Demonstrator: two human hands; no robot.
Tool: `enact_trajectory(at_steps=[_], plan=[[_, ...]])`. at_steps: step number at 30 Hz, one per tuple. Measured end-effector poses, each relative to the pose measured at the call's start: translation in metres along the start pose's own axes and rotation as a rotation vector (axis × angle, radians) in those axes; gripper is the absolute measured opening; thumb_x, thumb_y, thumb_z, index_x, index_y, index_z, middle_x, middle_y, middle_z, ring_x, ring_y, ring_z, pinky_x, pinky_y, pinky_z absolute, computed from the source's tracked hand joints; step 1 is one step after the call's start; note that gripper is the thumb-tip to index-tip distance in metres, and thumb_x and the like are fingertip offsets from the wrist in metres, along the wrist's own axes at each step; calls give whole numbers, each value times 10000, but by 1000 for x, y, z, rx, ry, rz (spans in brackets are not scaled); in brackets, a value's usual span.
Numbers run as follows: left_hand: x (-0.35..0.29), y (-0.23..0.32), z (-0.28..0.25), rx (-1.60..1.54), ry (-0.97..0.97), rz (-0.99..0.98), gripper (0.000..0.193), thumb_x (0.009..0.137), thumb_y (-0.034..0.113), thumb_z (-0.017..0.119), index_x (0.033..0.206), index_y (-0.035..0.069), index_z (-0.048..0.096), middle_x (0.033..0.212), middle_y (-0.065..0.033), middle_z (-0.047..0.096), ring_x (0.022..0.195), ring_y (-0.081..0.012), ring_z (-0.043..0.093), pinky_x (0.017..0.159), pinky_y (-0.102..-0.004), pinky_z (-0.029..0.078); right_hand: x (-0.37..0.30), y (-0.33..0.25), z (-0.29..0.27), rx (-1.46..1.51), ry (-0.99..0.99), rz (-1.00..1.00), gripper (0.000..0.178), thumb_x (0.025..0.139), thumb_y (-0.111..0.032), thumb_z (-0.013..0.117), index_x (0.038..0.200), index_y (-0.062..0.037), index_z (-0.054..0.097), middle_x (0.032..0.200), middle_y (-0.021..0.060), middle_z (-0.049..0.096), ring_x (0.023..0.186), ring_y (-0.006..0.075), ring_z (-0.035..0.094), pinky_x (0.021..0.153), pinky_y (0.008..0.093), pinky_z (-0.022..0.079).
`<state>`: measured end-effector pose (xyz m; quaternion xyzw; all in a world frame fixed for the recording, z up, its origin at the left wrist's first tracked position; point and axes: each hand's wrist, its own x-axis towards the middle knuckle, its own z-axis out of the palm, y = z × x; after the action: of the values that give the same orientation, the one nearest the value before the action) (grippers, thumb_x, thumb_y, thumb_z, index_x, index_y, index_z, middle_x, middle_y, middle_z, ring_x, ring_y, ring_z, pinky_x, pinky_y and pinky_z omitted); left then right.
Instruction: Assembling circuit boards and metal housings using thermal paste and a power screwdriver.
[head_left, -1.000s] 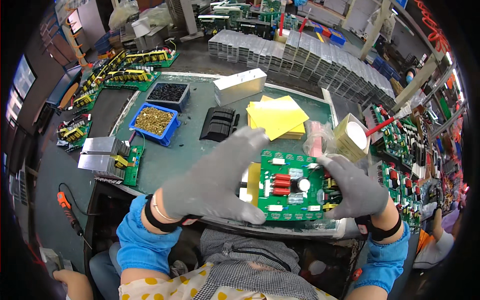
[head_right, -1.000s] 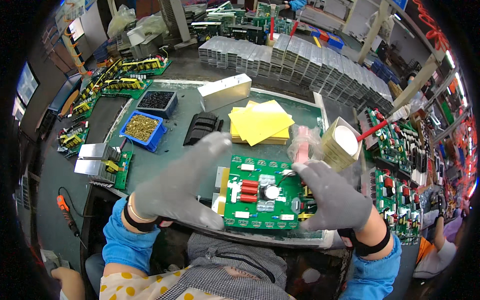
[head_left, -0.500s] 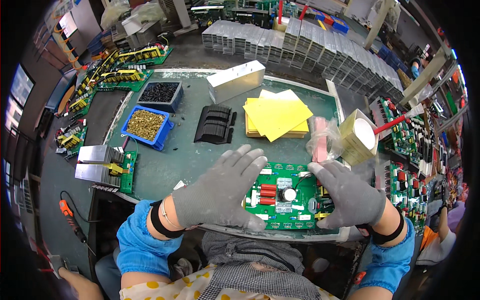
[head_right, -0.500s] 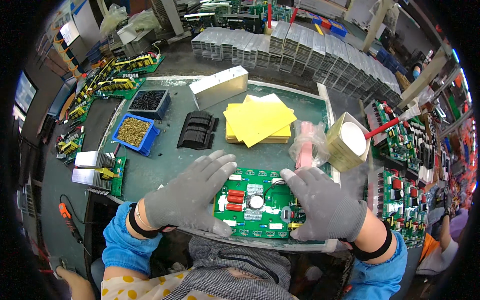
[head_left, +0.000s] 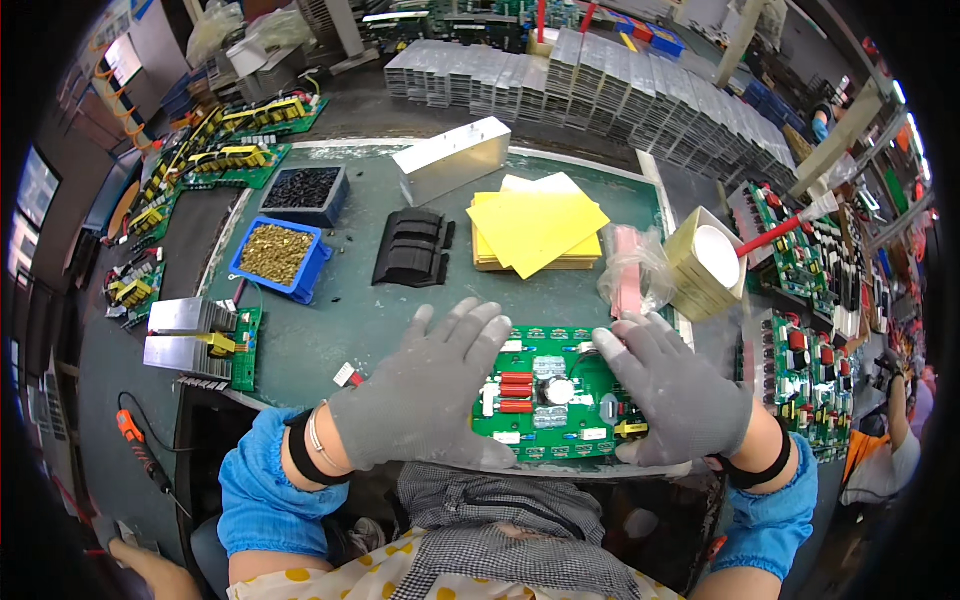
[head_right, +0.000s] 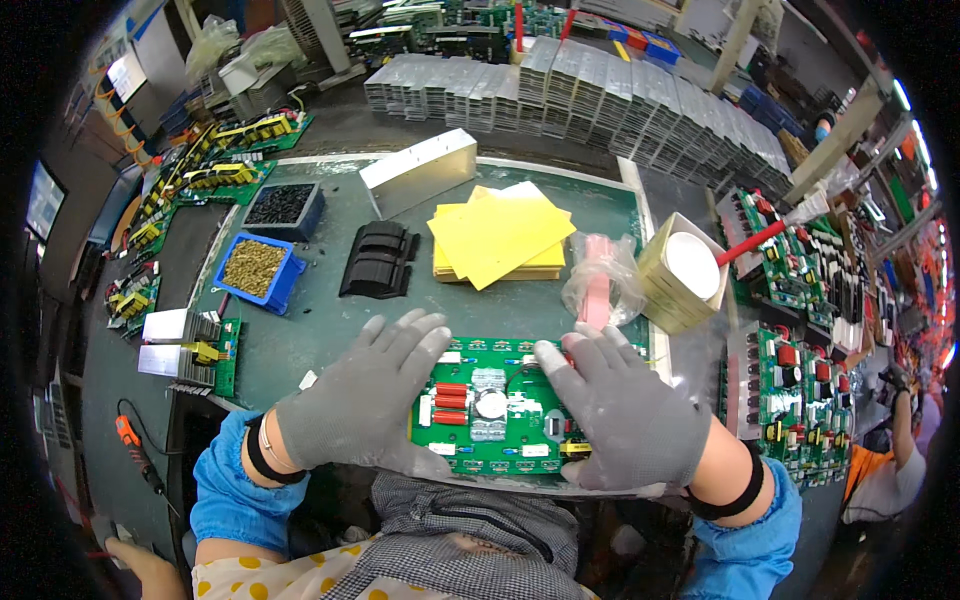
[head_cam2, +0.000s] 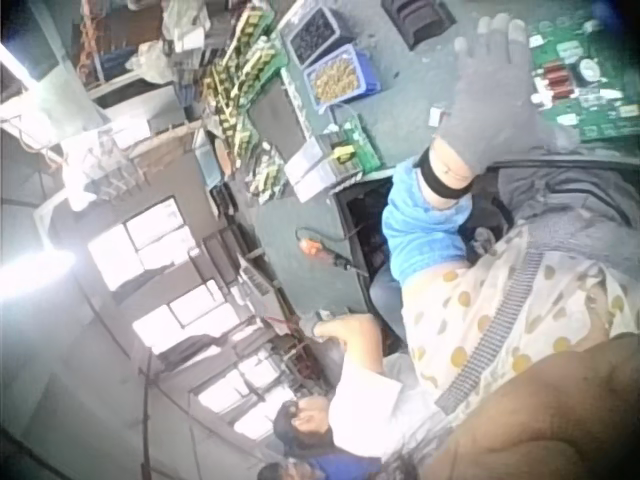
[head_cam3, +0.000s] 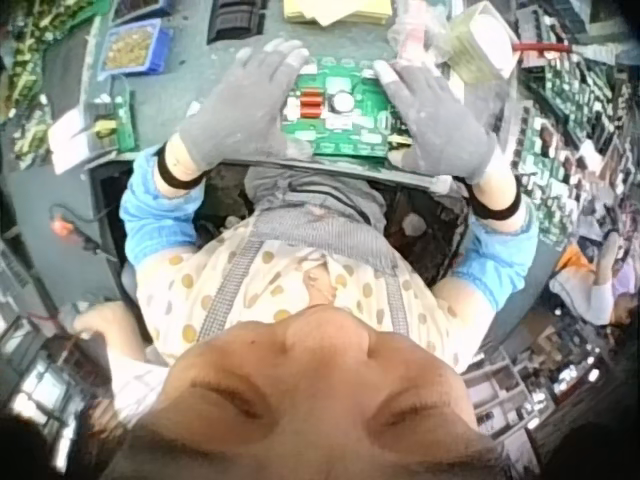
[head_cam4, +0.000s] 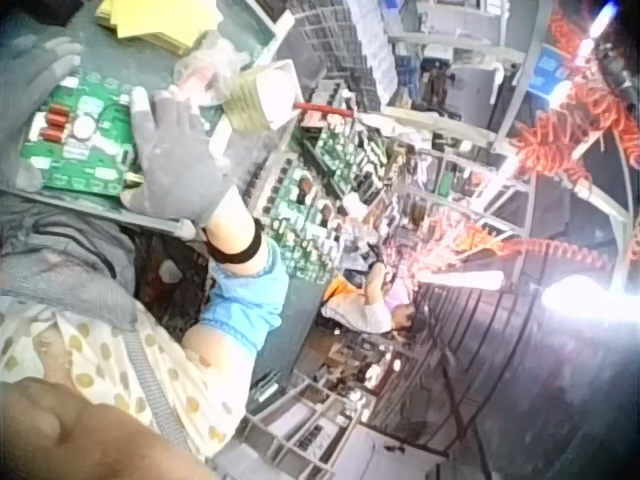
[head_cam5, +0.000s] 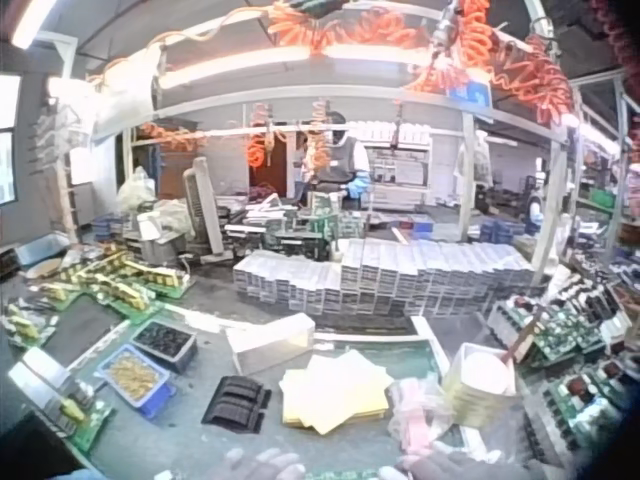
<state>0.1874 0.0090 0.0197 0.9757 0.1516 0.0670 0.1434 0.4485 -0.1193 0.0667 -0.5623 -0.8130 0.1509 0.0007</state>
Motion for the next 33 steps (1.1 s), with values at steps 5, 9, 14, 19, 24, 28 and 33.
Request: enact_trajectory(at_steps=[5,9,14,19,24,28,33], plan=[[1,1,0,-24,31,7,1138,625,691,744,1315,-130,366,1341,-315,427,1288,-470,408,1076,-553,293,-1,-2,4,1,68,-30,1103,559,-458,850,1388,91,372,1256,311,446,1227,508,429,1086,568,303],[6,1,-3,-34,20,7,1148,606,691,751,1311,-132,370,1333,-315,434,1281,-475,412,1072,-550,298,3,-3,10,-7,89,-14,1123,538,-534,841,1365,91,410,1235,309,458,1231,505,432,1084,582,301],[5,4,-3,14,16,-10,1154,590,704,750,1303,-126,381,1325,-310,443,1273,-455,434,1061,-589,285,2,-6,18,-50,174,23,1096,544,-566,823,1337,90,446,1207,303,471,1211,495,450,1076,597,301],[11,2,-8,45,10,23,1149,598,724,721,1301,-120,386,1312,-296,457,1269,-439,447,1047,-627,276,4,-7,18,-40,213,30,1057,563,-554,817,1324,86,460,1197,295,475,1186,474,468,1058,585,319],[8,0,-3,78,25,44,1137,622,745,685,1298,-120,387,1295,-289,474,1254,-437,462,1053,-638,261,4,-9,23,-83,257,21,1036,578,-543,809,1323,85,457,1193,290,477,1175,459,471,1046,570,328],[13,-3,-1,149,6,64,1112,646,754,658,1284,-118,398,1285,-287,484,1238,-422,482,1057,-636,263,8,-3,30,-184,169,43,1070,583,-560,795,1363,71,421,1210,281,477,1185,442,467,1067,570,315],[7,5,-2,191,13,52,1116,640,761,661,1286,-111,404,1288,-274,491,1233,-408,492,1063,-625,275,2,-9,27,-183,133,60,1115,587,-599,786,1398,58,393,1227,266,474,1204,420,458,1093,562,296]])
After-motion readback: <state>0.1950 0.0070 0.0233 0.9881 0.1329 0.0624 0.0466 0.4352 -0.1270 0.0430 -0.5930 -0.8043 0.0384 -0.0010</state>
